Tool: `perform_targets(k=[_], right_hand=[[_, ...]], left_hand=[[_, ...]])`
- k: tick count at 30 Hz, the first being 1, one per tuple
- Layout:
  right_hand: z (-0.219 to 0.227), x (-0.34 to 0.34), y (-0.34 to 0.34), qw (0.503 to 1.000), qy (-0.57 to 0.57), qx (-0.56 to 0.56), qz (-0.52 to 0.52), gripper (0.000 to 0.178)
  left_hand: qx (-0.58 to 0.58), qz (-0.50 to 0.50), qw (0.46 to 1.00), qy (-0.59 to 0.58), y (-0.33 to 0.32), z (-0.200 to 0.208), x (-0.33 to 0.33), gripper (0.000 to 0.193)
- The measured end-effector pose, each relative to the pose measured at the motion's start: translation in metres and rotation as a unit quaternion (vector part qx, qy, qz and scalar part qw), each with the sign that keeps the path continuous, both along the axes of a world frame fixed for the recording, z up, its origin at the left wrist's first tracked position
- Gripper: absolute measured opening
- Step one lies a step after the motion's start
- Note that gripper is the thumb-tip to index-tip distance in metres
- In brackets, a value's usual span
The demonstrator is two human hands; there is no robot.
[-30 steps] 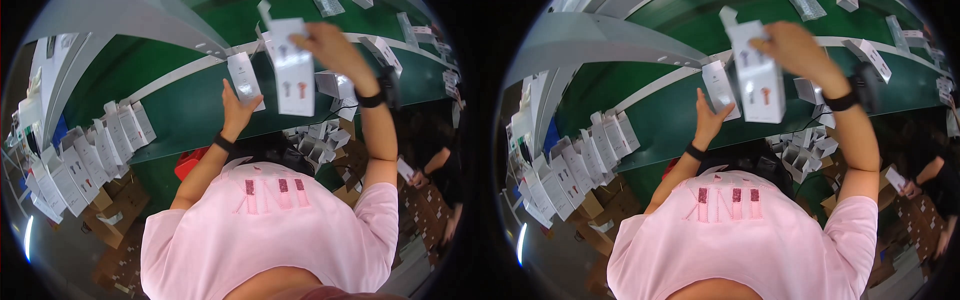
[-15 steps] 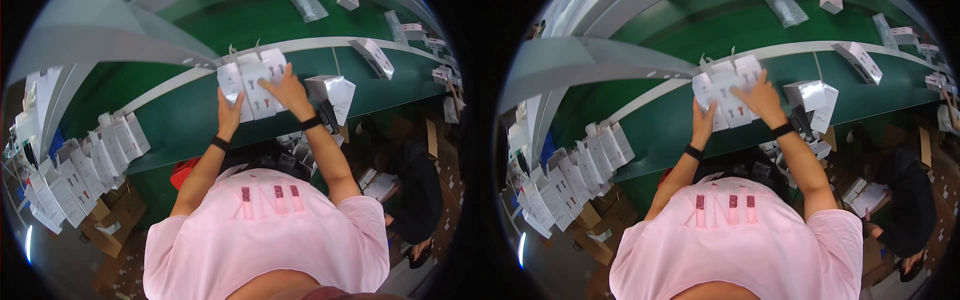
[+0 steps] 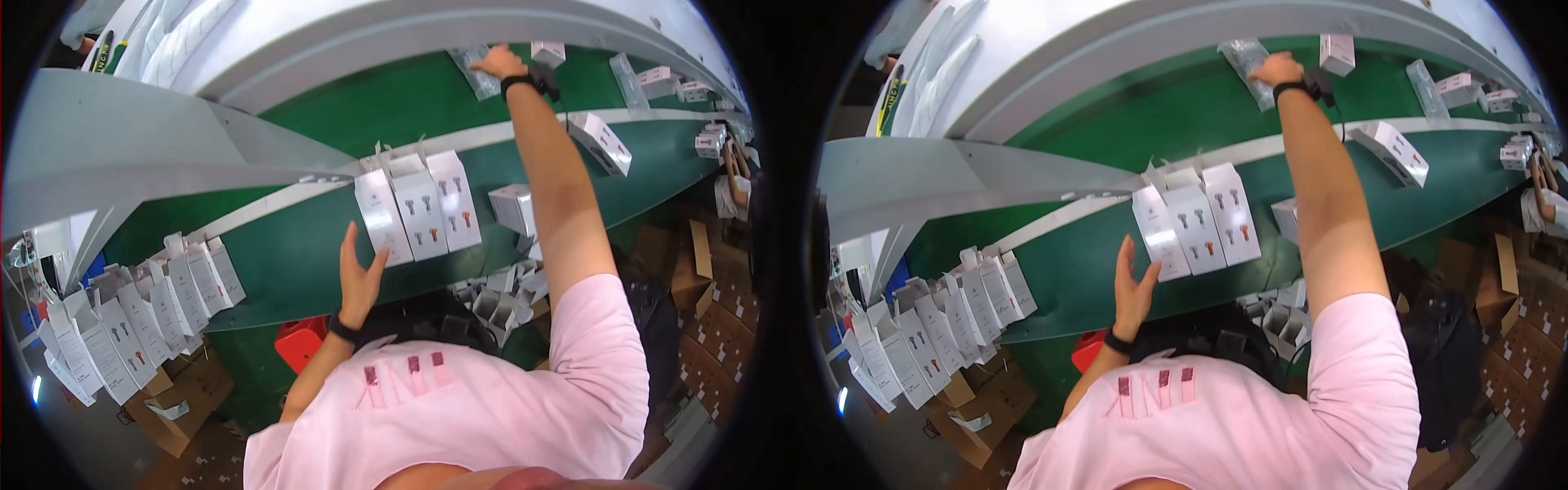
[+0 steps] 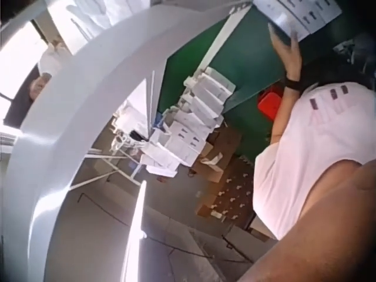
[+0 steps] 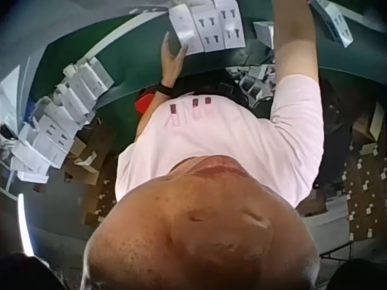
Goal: Packaging handheld electronic thermometers into retail boxes with instruction manuals and bubble wrap.
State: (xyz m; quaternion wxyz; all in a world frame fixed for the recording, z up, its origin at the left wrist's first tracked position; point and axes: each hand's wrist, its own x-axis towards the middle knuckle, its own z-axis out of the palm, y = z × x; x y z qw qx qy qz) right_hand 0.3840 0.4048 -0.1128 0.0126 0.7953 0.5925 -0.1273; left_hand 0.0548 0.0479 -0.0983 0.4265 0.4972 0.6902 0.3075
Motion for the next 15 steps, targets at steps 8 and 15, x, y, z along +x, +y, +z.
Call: perform_targets(k=[8, 15], right_hand=[[-0.005, -0.01, -0.004, 0.993, 0.118, -0.017, -0.019, 0.046], [0.199, -0.042, -0.147, 0.971, 0.122, -0.03, 0.205, 0.052]], left_hand=[[0.051, -0.116, 0.989, -0.074, 0.013, 0.064, 0.01, 0.068], [0.294, -0.243, 0.91, 0.163, 0.085, 0.124, 0.051, 0.11]])
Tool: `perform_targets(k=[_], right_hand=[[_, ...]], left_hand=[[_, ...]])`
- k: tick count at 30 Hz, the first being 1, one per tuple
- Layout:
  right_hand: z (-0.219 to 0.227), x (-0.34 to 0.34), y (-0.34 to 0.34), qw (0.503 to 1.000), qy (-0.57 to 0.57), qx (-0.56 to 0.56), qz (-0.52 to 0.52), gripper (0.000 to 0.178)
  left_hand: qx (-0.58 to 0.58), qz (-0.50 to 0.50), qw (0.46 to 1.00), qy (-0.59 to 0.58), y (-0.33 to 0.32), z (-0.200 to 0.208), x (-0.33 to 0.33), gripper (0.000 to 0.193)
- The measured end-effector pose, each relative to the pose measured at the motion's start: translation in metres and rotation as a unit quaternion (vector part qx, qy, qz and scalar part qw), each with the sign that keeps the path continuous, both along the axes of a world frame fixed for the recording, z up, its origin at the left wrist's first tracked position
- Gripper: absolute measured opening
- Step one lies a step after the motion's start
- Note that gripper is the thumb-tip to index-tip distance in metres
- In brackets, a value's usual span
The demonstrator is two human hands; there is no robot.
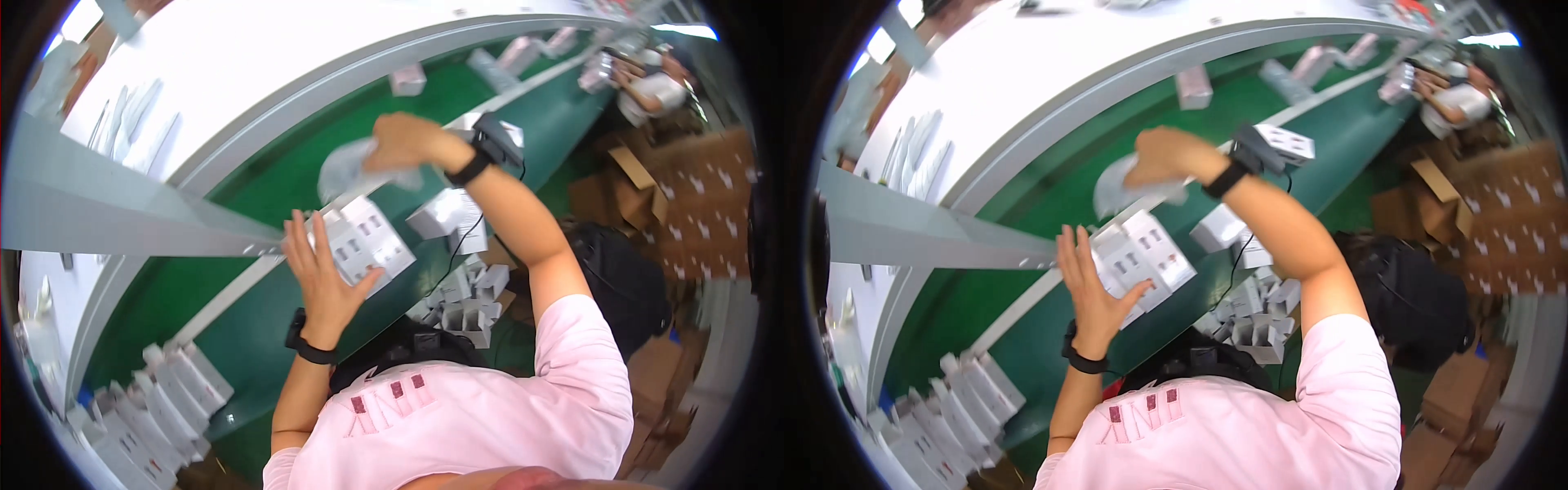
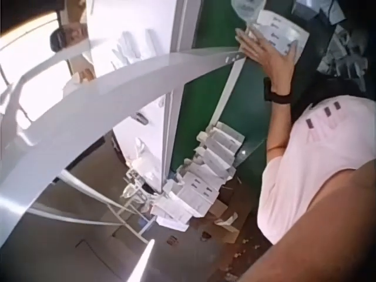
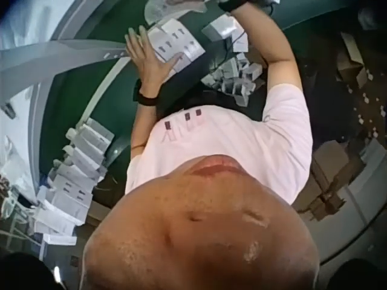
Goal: Packaging handheld electronic thermometers into retail boxes with instruction manuals and bubble wrap.
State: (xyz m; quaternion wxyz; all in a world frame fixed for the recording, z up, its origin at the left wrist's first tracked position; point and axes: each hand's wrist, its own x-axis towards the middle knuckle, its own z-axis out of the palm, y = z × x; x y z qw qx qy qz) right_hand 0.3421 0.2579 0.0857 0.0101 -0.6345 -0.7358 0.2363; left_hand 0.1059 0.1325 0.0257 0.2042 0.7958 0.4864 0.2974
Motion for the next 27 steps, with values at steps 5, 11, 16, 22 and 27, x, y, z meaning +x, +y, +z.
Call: perform_targets(k=[5, 11, 16, 22, 27], right_hand=[[0.078, -0.011, -0.122, 0.981, 0.191, -0.035, -0.025, 0.057], [0.099, -0.043, -0.221, 0.869, 0.236, 0.433, -0.037, 0.049], [0.093, -0.098, -0.233, 0.864, 0.147, 0.47, 0.105, 0.023], [0.1, -0.163, -0.252, 0.864, 0.101, 0.47, 0.146, 0.035], [0.091, -0.214, -0.254, 0.883, 0.066, 0.431, 0.174, 0.044]], left_hand=[[-0.027, -0.218, 0.964, -0.152, 0.013, 0.013, -0.006, 0.078], [-0.171, -0.146, 0.924, -0.309, -0.051, 0.032, -0.043, 0.064], [-0.152, -0.131, 0.926, -0.321, -0.079, 0.054, -0.072, 0.065], [-0.175, -0.087, 0.923, -0.33, -0.104, 0.056, -0.126, 0.065], [-0.139, -0.061, 0.938, -0.313, -0.123, 0.054, -0.163, 0.066]])
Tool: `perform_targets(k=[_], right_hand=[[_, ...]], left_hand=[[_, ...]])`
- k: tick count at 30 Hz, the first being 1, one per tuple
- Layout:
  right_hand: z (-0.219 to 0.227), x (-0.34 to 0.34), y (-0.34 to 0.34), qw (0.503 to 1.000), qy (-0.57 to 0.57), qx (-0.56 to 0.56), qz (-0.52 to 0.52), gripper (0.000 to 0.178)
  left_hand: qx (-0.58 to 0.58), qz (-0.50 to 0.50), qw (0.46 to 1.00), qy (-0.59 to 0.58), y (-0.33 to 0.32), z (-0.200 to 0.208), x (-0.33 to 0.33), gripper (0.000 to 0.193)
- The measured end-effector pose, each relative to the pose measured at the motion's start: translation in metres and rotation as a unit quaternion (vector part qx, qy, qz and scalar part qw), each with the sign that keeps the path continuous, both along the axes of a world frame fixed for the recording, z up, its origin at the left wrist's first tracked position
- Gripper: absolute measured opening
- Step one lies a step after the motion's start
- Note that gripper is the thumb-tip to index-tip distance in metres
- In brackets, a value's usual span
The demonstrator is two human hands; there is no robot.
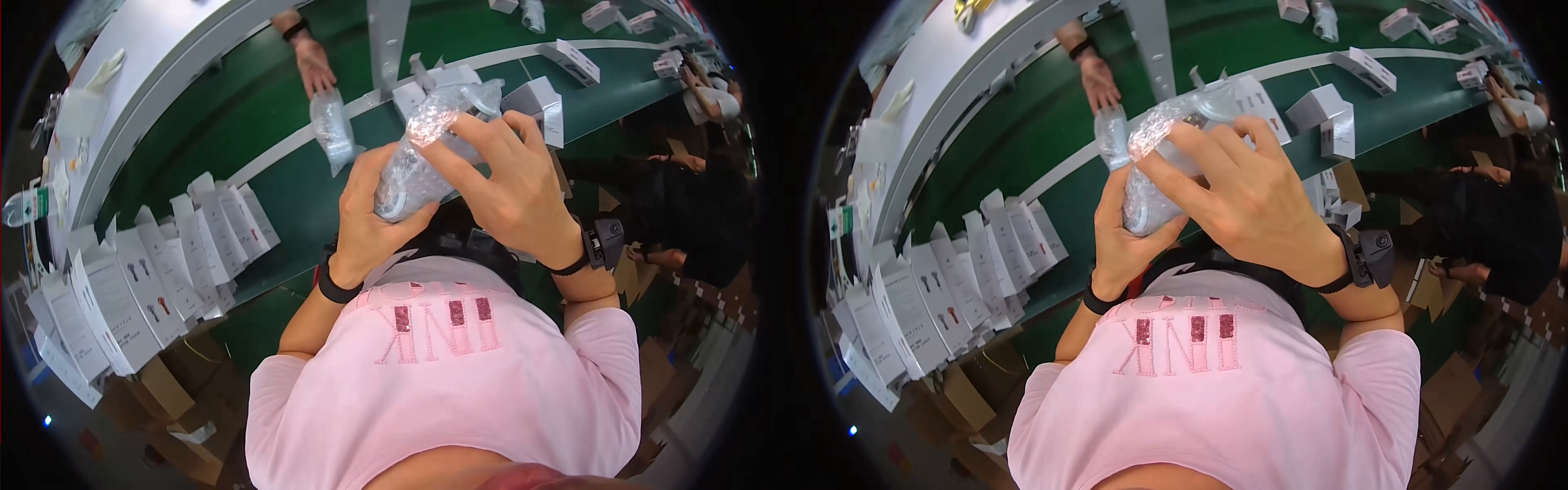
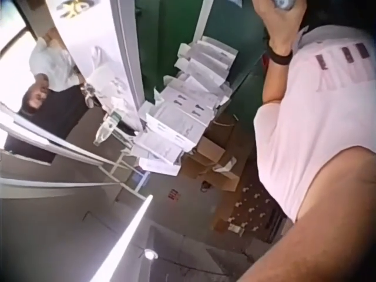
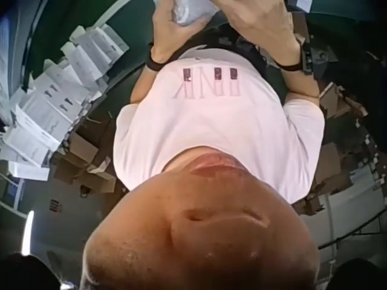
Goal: Packaging handheld electronic thermometers into retail boxes with instruction manuals and bubble wrap.
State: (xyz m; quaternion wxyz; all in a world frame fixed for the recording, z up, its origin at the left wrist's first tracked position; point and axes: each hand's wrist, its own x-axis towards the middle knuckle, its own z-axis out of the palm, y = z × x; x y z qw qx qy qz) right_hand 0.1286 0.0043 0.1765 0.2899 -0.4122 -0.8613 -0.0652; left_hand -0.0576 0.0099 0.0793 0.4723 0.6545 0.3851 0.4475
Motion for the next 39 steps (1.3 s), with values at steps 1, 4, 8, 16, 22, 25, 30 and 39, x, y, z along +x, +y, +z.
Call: perform_targets(k=[1, 4, 8, 16, 22, 25, 30, 39], right_hand=[[-0.001, -0.007, 0.0, 1.0, -0.005, 0.01, -0.001, 0.043], [-0.009, -0.017, -0.003, 0.999, 0.016, 0.022, 0.017, 0.042], [-0.009, -0.028, -0.003, 1.0, 0.011, 0.008, 0.026, 0.039], [0.005, -0.043, 0.003, 0.997, 0.05, 0.055, 0.025, 0.034], [0.004, -0.05, 0.011, 0.996, 0.068, 0.051, 0.042, 0.038], [-0.006, -0.037, 0.024, 0.992, 0.088, 0.087, 0.037, 0.044], [-0.035, -0.006, 0.045, 0.908, 0.349, -0.231, -0.037, 0.069], [-0.074, -0.051, 0.085, 0.57, -0.021, -0.82, 0.042, 0.055]], left_hand=[[-0.003, 0.005, 1.0, 0.003, -0.003, -0.001, -0.006, 0.066], [0.009, 0.033, 0.999, -0.003, -0.01, -0.001, -0.019, 0.067], [-0.104, 0.008, 0.993, -0.063, -0.017, 0.006, -0.037, 0.069], [-0.452, -0.209, 0.724, -0.477, -0.033, -0.018, -0.053, 0.091], [-0.468, -0.252, 0.649, -0.544, -0.037, -0.037, -0.054, 0.091], [-0.468, -0.253, 0.674, -0.512, -0.033, -0.037, -0.057, 0.088], [-0.379, -0.134, 0.862, -0.309, -0.018, -0.037, -0.067, 0.072], [-0.275, -0.05, 0.947, -0.159, -0.003, -0.062, -0.13, 0.067]])
